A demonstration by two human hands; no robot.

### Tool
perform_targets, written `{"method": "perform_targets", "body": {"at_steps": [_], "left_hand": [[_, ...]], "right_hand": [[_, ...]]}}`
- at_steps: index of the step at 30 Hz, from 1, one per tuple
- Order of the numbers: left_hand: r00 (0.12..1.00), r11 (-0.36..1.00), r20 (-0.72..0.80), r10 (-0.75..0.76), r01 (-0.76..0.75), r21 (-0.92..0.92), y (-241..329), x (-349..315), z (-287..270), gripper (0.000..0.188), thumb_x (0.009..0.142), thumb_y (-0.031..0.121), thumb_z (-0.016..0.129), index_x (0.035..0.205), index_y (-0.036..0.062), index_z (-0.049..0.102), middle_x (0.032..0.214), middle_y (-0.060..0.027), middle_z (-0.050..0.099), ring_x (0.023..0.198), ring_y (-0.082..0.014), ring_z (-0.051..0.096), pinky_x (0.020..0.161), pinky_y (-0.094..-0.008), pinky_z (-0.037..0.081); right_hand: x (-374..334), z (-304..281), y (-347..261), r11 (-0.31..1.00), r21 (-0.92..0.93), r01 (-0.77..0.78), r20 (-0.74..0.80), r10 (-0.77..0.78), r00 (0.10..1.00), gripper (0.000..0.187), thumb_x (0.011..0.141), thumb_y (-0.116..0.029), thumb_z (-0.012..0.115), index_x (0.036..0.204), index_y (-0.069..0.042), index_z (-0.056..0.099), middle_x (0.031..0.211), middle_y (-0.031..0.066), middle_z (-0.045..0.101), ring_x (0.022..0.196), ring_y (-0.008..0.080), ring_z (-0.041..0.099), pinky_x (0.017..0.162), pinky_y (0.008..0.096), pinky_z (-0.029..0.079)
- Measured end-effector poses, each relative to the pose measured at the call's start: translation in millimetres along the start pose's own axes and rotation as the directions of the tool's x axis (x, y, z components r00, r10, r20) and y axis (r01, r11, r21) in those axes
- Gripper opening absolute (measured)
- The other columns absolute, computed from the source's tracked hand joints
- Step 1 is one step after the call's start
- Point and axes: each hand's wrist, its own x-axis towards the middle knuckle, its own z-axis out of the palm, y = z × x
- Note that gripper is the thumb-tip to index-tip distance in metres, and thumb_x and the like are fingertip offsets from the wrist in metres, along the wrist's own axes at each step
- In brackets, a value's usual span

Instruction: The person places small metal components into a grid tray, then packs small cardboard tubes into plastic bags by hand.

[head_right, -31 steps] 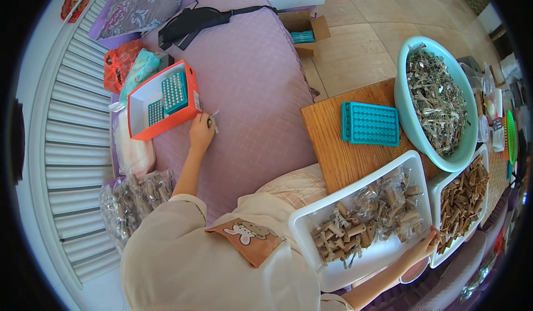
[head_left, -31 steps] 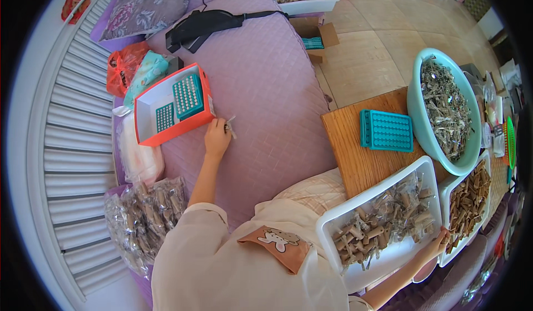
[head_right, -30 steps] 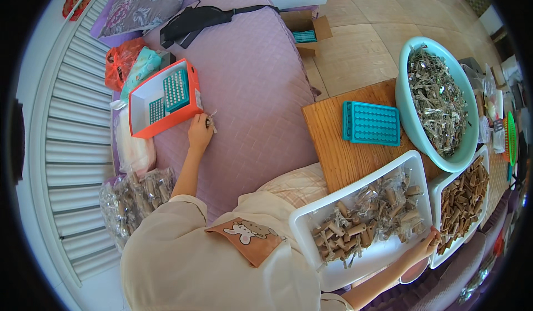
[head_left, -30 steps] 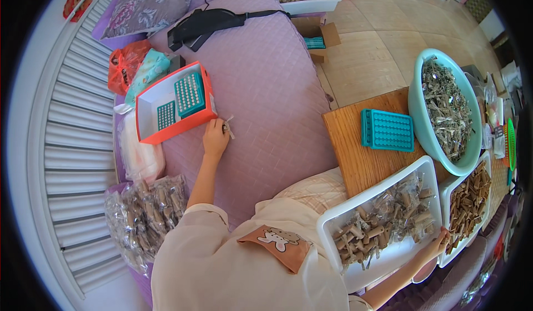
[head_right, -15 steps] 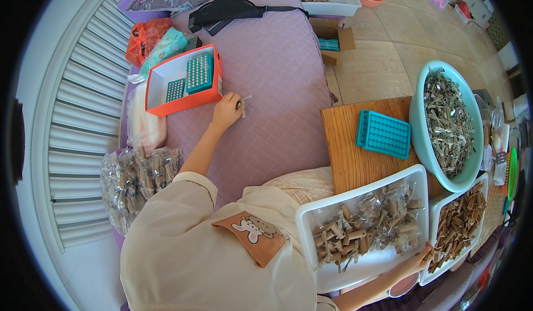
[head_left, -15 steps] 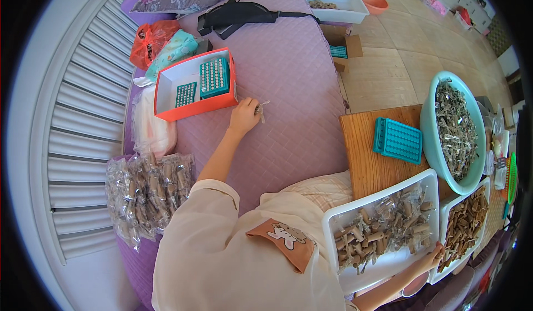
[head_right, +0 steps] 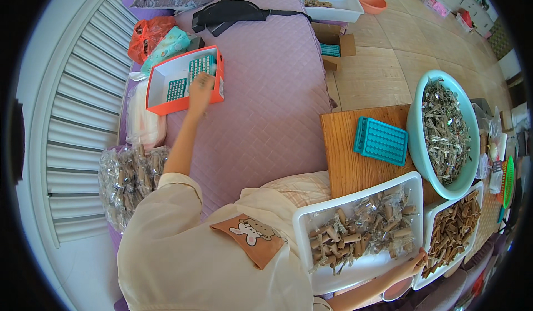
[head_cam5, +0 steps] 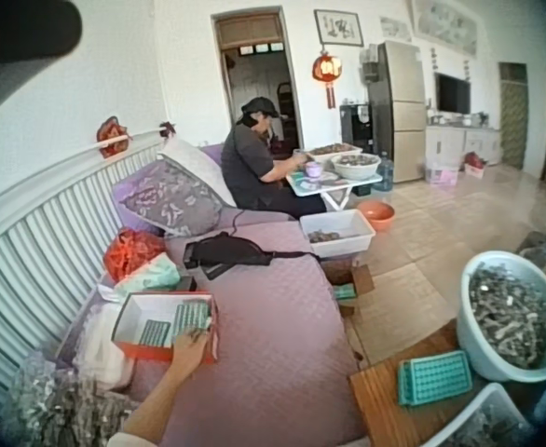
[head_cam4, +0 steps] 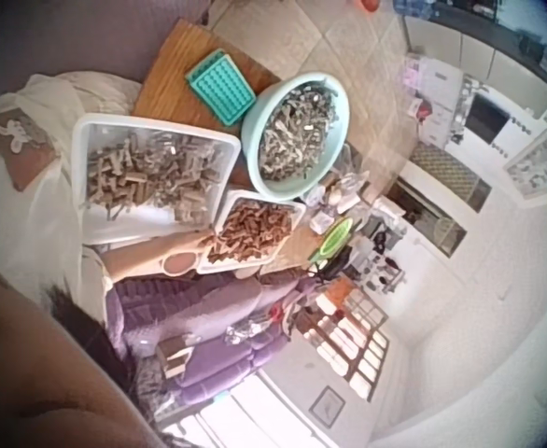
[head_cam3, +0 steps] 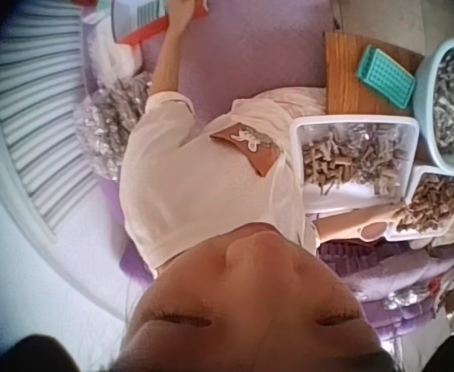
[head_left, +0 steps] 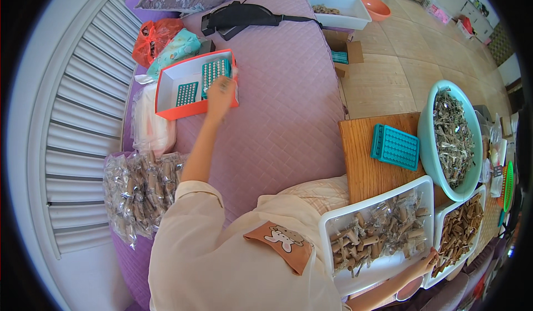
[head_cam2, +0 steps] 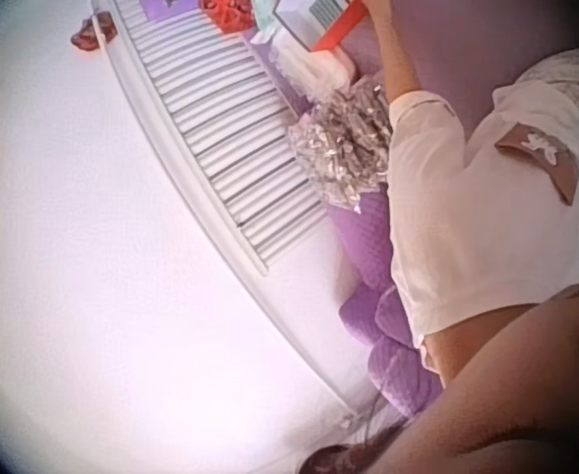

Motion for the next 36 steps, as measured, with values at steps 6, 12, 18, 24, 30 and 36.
{"method": "perform_targets", "body": {"at_steps": [6, 12, 18, 24, 30, 36], "left_hand": [[0.928, 0.931, -0.12, -0.354, 0.362, 0.05, -86.7, 85.2, -98.1, 0.034, 0.072, 0.035, 0.054, 0.068, 0.0012, 0.055, 0.062, -0.01, 0.057, 0.061, -0.0204, 0.055, 0.056, -0.0345, 0.04], [0.945, 0.607, 0.183, -0.27, 0.02, 0.795, -140.5, 111.8, -154.4, 0.031, 0.074, 0.031, 0.048, 0.084, 0.003, 0.056, 0.083, -0.021, 0.059, 0.081, -0.0362, 0.056, 0.072, -0.0443, 0.043], [0.945, 0.522, 0.163, -0.283, 0.009, 0.853, -157.1, 116.3, -147.3, 0.031, 0.074, 0.031, 0.048, 0.087, 0.0032, 0.054, 0.09, -0.0191, 0.058, 0.086, -0.0343, 0.055, 0.073, -0.0441, 0.043], [0.942, 0.483, 0.169, -0.291, -0.008, 0.876, -182.0, 121.7, -150.9, 0.029, 0.075, 0.029, 0.05, 0.09, 0.0046, 0.053, 0.087, -0.0163, 0.059, 0.087, -0.033, 0.055, 0.073, -0.0443, 0.044], [0.975, 0.312, 0.024, -0.219, 0.047, 0.949, -217.5, 119.7, -143.1, 0.027, 0.079, 0.023, 0.046, 0.103, 0.0097, 0.044, 0.089, -0.0157, 0.058, 0.073, -0.0332, 0.059, 0.062, -0.0439, 0.048], [0.99, 0.242, 0.08, -0.119, -0.049, 0.969, -211.9, 105.7, -131.7, 0.021, 0.081, 0.022, 0.043, 0.1, 0.0138, 0.044, 0.08, -0.0161, 0.059, 0.07, -0.0334, 0.06, 0.06, -0.0446, 0.048]], "right_hand": [[-1.5, 4.5, -1.9, 0.999, 0.012, -0.032, -0.015, 0.032, 0.999, 0.03, 0.086, -0.024, 0.042, 0.094, 0.002, 0.056, 0.097, 0.0087, 0.054, 0.089, 0.0196, 0.048, 0.082, 0.0308, 0.037], [12.2, -3.5, 16.2, 0.996, -0.064, 0.057, -0.001, -0.057, 0.998, 0.027, 0.087, -0.021, 0.043, 0.092, 0.002, 0.057, 0.093, 0.0084, 0.056, 0.087, 0.0193, 0.05, 0.081, 0.0304, 0.038], [13.9, -1.8, 13.0, 0.99, -0.14, 0.022, -0.02, -0.025, 0.999, 0.028, 0.087, -0.025, 0.044, 0.092, 0.0, 0.057, 0.093, 0.0081, 0.057, 0.087, 0.0192, 0.052, 0.08, 0.0303, 0.039], [17.7, -3.2, 18.1, 0.991, -0.134, 0.011, -0.041, -0.017, 0.999, 0.029, 0.087, -0.026, 0.045, 0.093, 0.0, 0.057, 0.093, 0.0083, 0.057, 0.088, 0.0191, 0.051, 0.079, 0.0302, 0.039], [27.1, -8.5, 28.7, 0.972, -0.234, 0.012, -0.023, -0.018, 1.0, 0.035, 0.086, -0.029, 0.047, 0.098, 0.002, 0.056, 0.096, 0.0091, 0.058, 0.09, 0.0184, 0.052, 0.081, 0.0291, 0.039], [52.1, -24.8, 69.5, 0.978, -0.193, 0.077, -0.022, -0.083, 0.996, 0.032, 0.086, -0.026, 0.048, 0.098, 0.002, 0.056, 0.095, 0.0089, 0.059, 0.088, 0.0181, 0.053, 0.08, 0.0284, 0.039]]}}
